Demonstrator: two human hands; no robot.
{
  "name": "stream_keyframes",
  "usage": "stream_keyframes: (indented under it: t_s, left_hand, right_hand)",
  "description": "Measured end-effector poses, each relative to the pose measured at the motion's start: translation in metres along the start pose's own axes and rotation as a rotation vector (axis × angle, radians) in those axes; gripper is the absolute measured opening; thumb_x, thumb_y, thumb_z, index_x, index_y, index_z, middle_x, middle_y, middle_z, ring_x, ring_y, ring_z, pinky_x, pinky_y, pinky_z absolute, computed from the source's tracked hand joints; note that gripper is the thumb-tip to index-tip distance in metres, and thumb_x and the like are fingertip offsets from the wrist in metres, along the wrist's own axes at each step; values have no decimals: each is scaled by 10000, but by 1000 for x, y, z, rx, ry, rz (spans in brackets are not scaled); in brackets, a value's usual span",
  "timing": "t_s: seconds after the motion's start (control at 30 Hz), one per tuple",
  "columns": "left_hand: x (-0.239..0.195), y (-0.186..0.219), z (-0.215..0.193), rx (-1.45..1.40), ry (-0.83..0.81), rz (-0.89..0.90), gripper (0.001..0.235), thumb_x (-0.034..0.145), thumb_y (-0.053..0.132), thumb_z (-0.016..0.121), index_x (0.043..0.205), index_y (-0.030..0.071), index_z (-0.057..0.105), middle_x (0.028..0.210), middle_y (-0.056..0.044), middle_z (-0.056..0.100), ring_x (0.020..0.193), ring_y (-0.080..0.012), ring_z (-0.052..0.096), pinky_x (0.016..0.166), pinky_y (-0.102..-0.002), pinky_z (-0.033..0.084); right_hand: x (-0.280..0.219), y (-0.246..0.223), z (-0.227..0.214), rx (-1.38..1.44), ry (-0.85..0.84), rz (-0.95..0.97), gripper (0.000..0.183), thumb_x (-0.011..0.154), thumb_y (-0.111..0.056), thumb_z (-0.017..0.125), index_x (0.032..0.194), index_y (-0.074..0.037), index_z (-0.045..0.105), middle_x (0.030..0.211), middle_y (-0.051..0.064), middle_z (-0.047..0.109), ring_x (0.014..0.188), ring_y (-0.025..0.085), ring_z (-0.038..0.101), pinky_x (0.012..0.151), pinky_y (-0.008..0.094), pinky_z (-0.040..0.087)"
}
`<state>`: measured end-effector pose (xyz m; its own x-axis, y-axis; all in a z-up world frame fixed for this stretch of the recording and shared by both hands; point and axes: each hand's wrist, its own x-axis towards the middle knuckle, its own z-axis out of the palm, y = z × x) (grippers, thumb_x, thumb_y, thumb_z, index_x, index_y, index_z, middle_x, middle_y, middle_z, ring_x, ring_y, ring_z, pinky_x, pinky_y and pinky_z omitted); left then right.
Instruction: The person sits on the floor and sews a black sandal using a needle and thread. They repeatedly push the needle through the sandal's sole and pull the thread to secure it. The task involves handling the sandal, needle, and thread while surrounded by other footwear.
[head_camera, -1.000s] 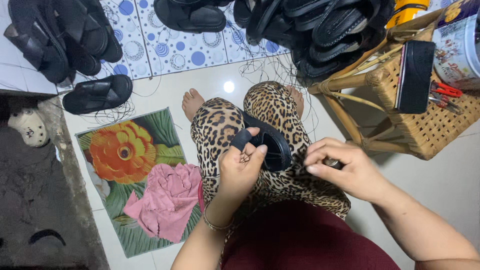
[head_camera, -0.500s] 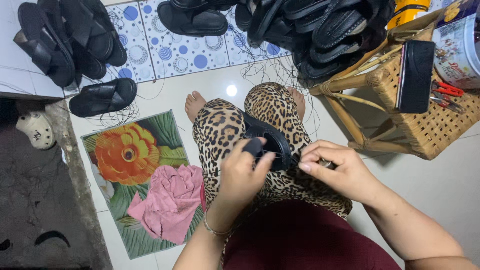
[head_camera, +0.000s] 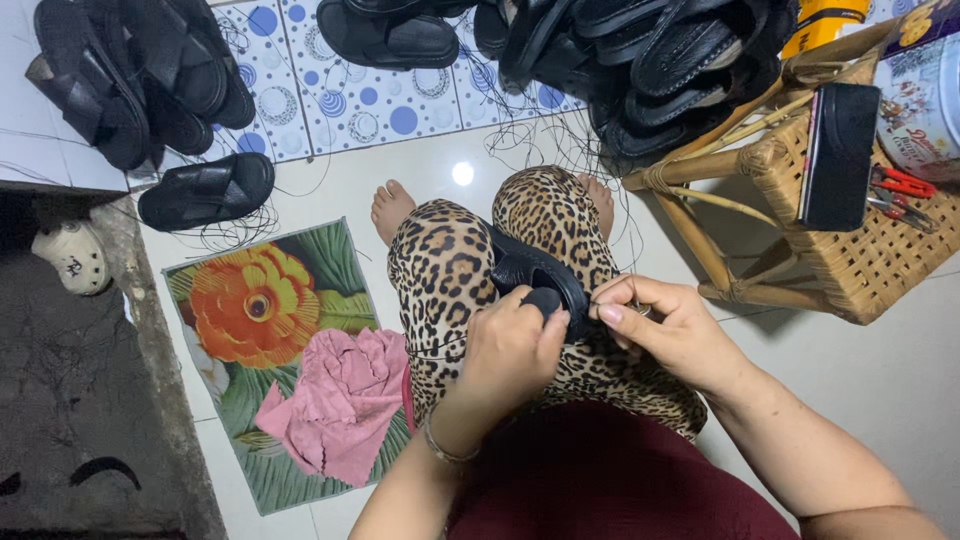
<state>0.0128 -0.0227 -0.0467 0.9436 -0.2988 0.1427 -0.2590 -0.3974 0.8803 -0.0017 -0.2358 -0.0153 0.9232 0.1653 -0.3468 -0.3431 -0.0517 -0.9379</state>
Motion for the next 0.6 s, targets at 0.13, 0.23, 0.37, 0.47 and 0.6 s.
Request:
stream_keyframes:
  t_s: [0.13,0.23,0.37,0.47,0.6]
  left_hand:
    - [4,9,7,268,217,124,431,920,188,656,532,107,486,648,-56,497,509,-262,557,445,-333,429]
    - [4,1,14,462,271,147,401,913,149,647,556,122,467,663,-76,500,500,-252,544,424,-338,404]
    - [15,7,-16,504,244,24,355,923,67,609,570,79,569,650,-92,558,478,-199,561,392,-255,404]
    - [4,-7,-29,360,272,23,383,964,9,561,581,12,557,803,-237,631,584,-268,625,447,-274,441]
    - [22,33,-59,327,335,150,310,980,-14,414,1139,-68,674,1007,-219,630,863,-342,626,675,-375,533]
  right_hand:
    - [2,-3,4,3,24,-60,186,959,-125,682,854,17,740,959,152,751,553,91,553,445,233,490]
    - [4,4,4,-16,25,-110,184,954,-119,691,835,15,734,938,158,748,545,88,545,439,226,479]
    - [4,15,7,0,13,-131,185,942,-103,696,815,27,730,923,167,755,526,86,535,427,226,471]
    - [2,5,9,134,36,-121,183,972,-83,660,832,25,706,936,180,726,523,96,524,442,230,488]
    - [8,7,9,195,23,-165,208,992,-86,625,838,48,666,902,196,678,538,107,522,433,232,488]
